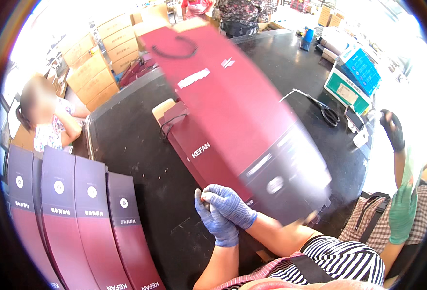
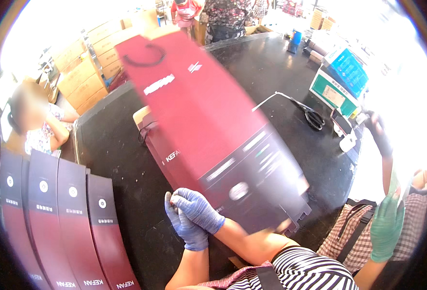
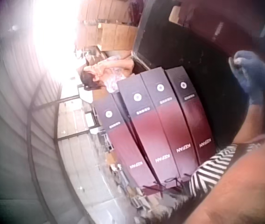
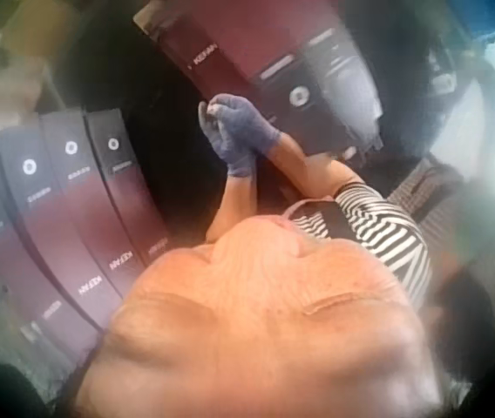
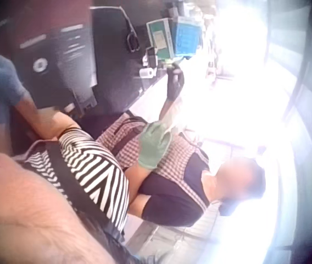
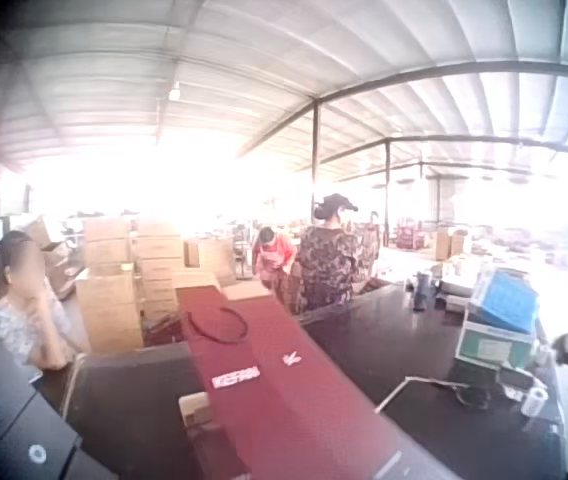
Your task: The person folds several cardboard boxes by hand, tucking the flaps to secure the base of each box before placing them aside on the table.
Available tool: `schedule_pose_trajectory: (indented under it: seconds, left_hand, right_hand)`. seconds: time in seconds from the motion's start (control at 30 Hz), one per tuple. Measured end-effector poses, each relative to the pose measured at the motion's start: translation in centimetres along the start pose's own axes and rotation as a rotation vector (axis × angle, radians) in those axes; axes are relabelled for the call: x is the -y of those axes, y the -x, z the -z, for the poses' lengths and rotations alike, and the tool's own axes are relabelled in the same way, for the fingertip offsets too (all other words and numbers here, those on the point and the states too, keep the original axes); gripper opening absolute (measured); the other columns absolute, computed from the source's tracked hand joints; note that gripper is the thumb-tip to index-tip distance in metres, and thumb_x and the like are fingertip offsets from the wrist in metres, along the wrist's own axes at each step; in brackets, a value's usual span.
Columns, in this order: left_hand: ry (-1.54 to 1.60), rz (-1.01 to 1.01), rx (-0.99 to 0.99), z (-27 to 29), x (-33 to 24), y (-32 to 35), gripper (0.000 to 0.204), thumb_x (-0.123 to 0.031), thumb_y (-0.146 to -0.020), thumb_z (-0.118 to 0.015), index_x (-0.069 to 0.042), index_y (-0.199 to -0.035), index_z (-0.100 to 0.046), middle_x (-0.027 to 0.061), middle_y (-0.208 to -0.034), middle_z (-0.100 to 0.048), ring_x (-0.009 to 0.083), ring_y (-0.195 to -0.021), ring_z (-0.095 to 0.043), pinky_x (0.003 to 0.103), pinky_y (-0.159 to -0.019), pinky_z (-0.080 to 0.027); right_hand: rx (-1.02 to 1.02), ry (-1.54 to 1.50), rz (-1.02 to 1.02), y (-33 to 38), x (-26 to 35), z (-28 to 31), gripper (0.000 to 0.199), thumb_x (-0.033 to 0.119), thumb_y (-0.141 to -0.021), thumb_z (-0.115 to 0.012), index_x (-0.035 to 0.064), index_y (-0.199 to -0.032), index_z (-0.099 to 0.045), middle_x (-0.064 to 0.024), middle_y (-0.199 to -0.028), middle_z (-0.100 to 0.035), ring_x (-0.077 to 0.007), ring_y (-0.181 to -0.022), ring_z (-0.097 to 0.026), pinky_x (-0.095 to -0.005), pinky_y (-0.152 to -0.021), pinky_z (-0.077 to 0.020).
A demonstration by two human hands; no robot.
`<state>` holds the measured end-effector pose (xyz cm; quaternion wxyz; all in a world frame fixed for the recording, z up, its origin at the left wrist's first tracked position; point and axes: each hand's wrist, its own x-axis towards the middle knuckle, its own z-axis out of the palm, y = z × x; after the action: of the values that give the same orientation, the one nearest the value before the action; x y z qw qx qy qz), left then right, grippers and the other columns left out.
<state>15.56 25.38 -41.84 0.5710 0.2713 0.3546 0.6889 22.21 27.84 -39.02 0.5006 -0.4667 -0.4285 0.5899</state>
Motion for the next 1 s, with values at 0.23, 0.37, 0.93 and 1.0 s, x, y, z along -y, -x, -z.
schedule_pose_trajectory:
  seconds: [0.23,0.37,0.93,1.0]
  left_hand:
    - [0.052,-0.025,-0.050,0.0,0.3,-0.1,0.053,-0.024,-0.106,-0.060,-0.008,-0.153,-0.041,0.0099,-0.139,-0.059,0.0211,-0.118,-0.061,0.039,-0.103,-0.052]
    - [0.059,0.128,0.049,-2.0,-3.0,-1.4,0.062,-0.047,-0.105,-0.055,-0.004,-0.149,-0.047,0.0115,-0.135,-0.062,0.0232,-0.119,-0.061,0.040,-0.101,-0.051]
    - [0.452,0.222,-0.093,-0.7,-3.4,-3.1,0.089,-0.071,-0.097,-0.054,0.001,-0.149,-0.047,0.0095,-0.121,-0.065,0.0195,-0.101,-0.062,0.032,-0.088,-0.052]
    - [0.356,0.014,-0.151,-3.3,-3.9,-1.9,0.088,-0.070,-0.098,-0.050,0.000,-0.151,-0.045,0.0111,-0.130,-0.062,0.0216,-0.111,-0.060,0.035,-0.097,-0.049]
  right_hand:
    - [0.042,0.013,-0.019,4.8,2.9,1.0,0.020,0.020,-0.100,-0.063,0.0032,-0.110,-0.068,-0.0040,-0.096,-0.069,-0.0122,-0.083,-0.065,-0.0261,-0.076,-0.0532]
    - [0.000,0.009,-0.009,6.0,3.3,1.5,0.021,0.021,-0.100,-0.063,0.0031,-0.110,-0.068,-0.0042,-0.097,-0.069,-0.0121,-0.084,-0.065,-0.0262,-0.077,-0.0532]
    - [-0.142,0.218,0.230,0.8,2.3,-2.3,0.026,0.021,-0.101,-0.063,0.0017,-0.118,-0.066,-0.0080,-0.107,-0.069,-0.0164,-0.097,-0.065,-0.0312,-0.088,-0.0524]
    - [-0.045,0.468,0.196,2.7,2.3,-3.4,0.042,0.022,-0.100,-0.065,0.0010,-0.136,-0.058,-0.0180,-0.129,-0.061,-0.0340,-0.121,-0.059,-0.0457,-0.105,-0.0466]
